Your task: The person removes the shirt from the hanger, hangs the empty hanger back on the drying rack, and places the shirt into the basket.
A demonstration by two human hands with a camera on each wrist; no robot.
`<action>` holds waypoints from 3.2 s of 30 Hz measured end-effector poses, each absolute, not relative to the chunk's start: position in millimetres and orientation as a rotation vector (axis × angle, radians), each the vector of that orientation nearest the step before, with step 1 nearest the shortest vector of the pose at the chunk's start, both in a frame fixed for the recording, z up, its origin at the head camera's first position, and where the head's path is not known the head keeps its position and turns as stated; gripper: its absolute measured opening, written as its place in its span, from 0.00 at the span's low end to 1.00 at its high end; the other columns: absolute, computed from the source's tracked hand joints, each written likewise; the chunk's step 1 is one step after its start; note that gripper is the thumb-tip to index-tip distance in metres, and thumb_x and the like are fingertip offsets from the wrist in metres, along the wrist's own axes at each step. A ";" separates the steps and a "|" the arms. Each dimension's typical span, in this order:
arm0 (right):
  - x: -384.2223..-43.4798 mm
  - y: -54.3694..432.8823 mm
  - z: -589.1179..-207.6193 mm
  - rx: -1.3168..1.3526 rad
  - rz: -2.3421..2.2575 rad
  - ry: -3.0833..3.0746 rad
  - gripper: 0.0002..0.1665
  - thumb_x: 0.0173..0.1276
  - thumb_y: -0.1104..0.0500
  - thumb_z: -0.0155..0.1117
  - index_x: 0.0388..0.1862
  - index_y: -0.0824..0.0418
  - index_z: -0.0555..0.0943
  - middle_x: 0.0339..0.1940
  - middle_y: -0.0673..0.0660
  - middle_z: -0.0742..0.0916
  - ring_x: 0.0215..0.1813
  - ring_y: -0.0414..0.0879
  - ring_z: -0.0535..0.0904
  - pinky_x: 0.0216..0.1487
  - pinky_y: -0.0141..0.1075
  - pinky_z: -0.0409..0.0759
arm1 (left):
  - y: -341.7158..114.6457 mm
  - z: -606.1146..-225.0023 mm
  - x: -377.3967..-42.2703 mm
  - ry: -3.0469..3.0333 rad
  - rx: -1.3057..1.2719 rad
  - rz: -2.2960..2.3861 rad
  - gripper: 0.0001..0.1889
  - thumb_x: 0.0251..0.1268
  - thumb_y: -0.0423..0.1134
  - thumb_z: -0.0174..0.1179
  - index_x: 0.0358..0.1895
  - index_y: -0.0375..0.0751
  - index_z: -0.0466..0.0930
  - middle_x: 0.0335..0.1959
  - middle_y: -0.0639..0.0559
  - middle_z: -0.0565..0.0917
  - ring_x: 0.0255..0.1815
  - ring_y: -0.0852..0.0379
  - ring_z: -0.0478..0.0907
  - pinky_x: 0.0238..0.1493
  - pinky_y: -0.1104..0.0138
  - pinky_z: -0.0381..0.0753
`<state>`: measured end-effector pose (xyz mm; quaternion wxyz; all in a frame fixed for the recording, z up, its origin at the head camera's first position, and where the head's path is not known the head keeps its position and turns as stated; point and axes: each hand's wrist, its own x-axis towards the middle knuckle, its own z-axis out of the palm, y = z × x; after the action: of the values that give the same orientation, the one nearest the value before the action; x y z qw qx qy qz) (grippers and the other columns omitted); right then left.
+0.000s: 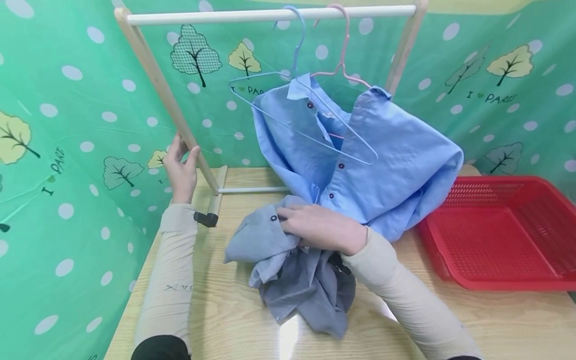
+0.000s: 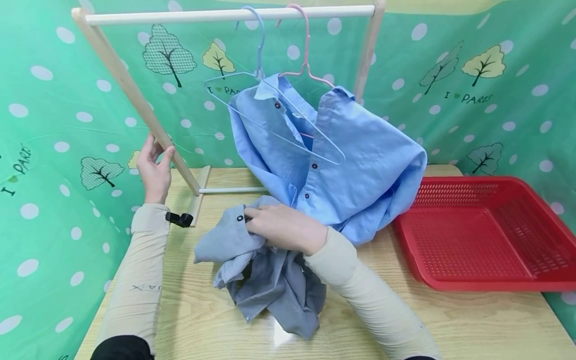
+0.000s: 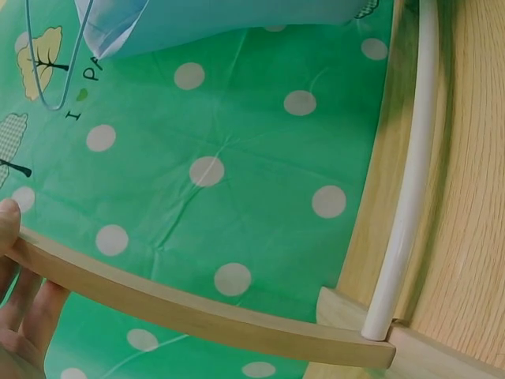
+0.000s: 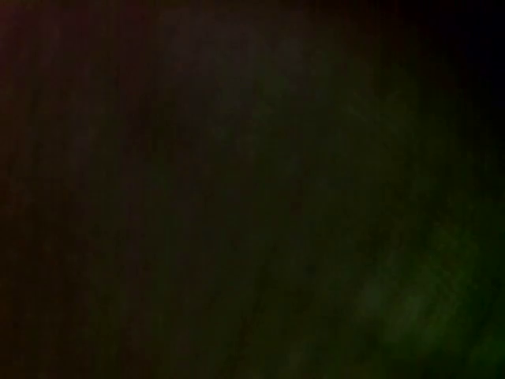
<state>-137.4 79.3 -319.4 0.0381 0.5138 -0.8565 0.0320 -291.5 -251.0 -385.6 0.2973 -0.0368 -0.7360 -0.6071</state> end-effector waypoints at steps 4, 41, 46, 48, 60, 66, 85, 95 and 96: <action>-133.5 79.7 -319.8 1.489 0.085 -2.682 0.21 0.56 0.68 0.67 0.50 0.62 0.78 0.38 0.52 0.83 0.46 0.48 0.81 0.60 0.40 0.79 | -250.2 -386.6 -291.9 -1.959 -0.098 -1.612 0.29 0.68 0.37 0.62 0.71 0.59 0.68 0.64 0.45 0.80 0.61 0.56 0.77 0.60 0.62 0.82; -130.6 88.3 -326.6 1.584 0.299 -2.706 0.44 0.48 0.77 0.67 0.65 0.48 0.78 0.47 0.51 0.77 0.38 0.43 0.75 0.39 0.34 0.81 | -250.3 -384.2 -291.8 -1.960 -0.088 -1.632 0.29 0.69 0.34 0.60 0.71 0.56 0.69 0.63 0.46 0.80 0.62 0.54 0.78 0.60 0.62 0.82; -127.4 96.8 -327.3 1.578 0.360 -2.604 0.43 0.47 0.77 0.63 0.63 0.49 0.79 0.51 0.52 0.79 0.46 0.44 0.76 0.44 0.34 0.82 | -249.2 -384.9 -291.9 -1.942 -0.081 -1.614 0.28 0.68 0.35 0.62 0.70 0.57 0.70 0.62 0.46 0.81 0.60 0.56 0.78 0.59 0.63 0.83; -126.4 100.7 -328.3 1.568 0.379 -2.588 0.45 0.45 0.77 0.63 0.63 0.49 0.78 0.55 0.52 0.78 0.49 0.45 0.76 0.46 0.34 0.82 | -249.1 -384.5 -291.2 -1.942 -0.082 -1.615 0.28 0.68 0.36 0.62 0.70 0.58 0.70 0.62 0.47 0.81 0.61 0.56 0.78 0.58 0.64 0.83; -119.5 138.1 -319.4 1.516 0.444 -2.655 0.46 0.45 0.74 0.70 0.66 0.48 0.76 0.65 0.51 0.74 0.62 0.45 0.73 0.57 0.37 0.81 | -247.1 -383.3 -293.1 -1.949 -0.071 -1.643 0.29 0.69 0.34 0.61 0.71 0.58 0.69 0.63 0.47 0.80 0.62 0.56 0.77 0.61 0.62 0.81; -117.0 154.2 -317.8 1.474 0.491 -2.671 0.41 0.51 0.73 0.67 0.65 0.48 0.77 0.66 0.49 0.74 0.63 0.43 0.73 0.58 0.37 0.81 | -247.5 -383.2 -290.9 -1.945 -0.075 -1.635 0.28 0.69 0.35 0.61 0.70 0.59 0.69 0.63 0.47 0.80 0.62 0.56 0.77 0.61 0.62 0.81; -95.2 205.8 -303.0 1.312 0.591 -2.666 0.44 0.49 0.73 0.74 0.66 0.48 0.77 0.64 0.50 0.77 0.62 0.46 0.75 0.48 0.38 0.85 | -247.2 -384.7 -290.9 -1.961 -0.042 -1.656 0.29 0.69 0.36 0.61 0.71 0.60 0.68 0.65 0.41 0.77 0.63 0.56 0.76 0.63 0.62 0.80; -81.7 235.1 -296.6 1.167 0.491 -2.765 0.44 0.53 0.71 0.74 0.68 0.43 0.75 0.67 0.51 0.76 0.68 0.49 0.72 0.56 0.44 0.84 | -245.3 -385.6 -292.4 -1.959 -0.035 -1.670 0.29 0.68 0.37 0.61 0.71 0.60 0.68 0.66 0.41 0.77 0.64 0.56 0.76 0.64 0.62 0.79; -80.6 237.3 -295.9 1.160 0.478 -2.762 0.44 0.53 0.70 0.74 0.68 0.43 0.75 0.67 0.51 0.76 0.68 0.49 0.72 0.55 0.44 0.84 | -244.7 -385.3 -292.4 -1.955 -0.035 -1.675 0.29 0.68 0.37 0.61 0.71 0.60 0.68 0.66 0.41 0.77 0.64 0.55 0.76 0.64 0.61 0.79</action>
<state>-80.6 237.3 -295.9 0.0542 0.3818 -0.9092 0.1573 -292.4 -244.7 -385.3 0.2795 -0.0131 -0.7290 -0.6247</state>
